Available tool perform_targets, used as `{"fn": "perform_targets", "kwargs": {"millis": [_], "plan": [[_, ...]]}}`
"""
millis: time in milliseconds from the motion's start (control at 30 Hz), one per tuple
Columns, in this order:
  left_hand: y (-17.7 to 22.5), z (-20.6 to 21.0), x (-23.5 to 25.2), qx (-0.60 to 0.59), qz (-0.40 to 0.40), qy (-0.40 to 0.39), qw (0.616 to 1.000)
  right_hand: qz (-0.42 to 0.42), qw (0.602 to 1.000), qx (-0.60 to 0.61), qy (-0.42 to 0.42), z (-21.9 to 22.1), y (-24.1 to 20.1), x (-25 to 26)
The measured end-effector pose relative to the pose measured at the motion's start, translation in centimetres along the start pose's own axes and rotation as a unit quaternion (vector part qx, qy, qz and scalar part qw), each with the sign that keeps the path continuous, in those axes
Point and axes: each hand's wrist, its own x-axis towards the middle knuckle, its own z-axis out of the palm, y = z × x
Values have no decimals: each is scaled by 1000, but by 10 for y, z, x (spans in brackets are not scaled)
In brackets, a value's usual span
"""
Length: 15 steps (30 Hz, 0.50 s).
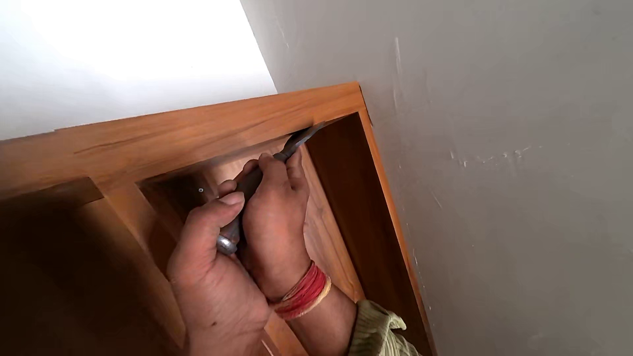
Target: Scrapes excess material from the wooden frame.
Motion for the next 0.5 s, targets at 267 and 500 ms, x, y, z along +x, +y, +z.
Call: {"fn": "perform_targets", "kwargs": {"millis": [267, 500], "plan": [[6, 1, 3, -32, -46, -20, 998, -62, 998, 15, -13, -9, 29, 25], [-8, 18, 5, -47, -67, -22, 996, -59, 998, 34, -3, -23, 29, 45]]}}
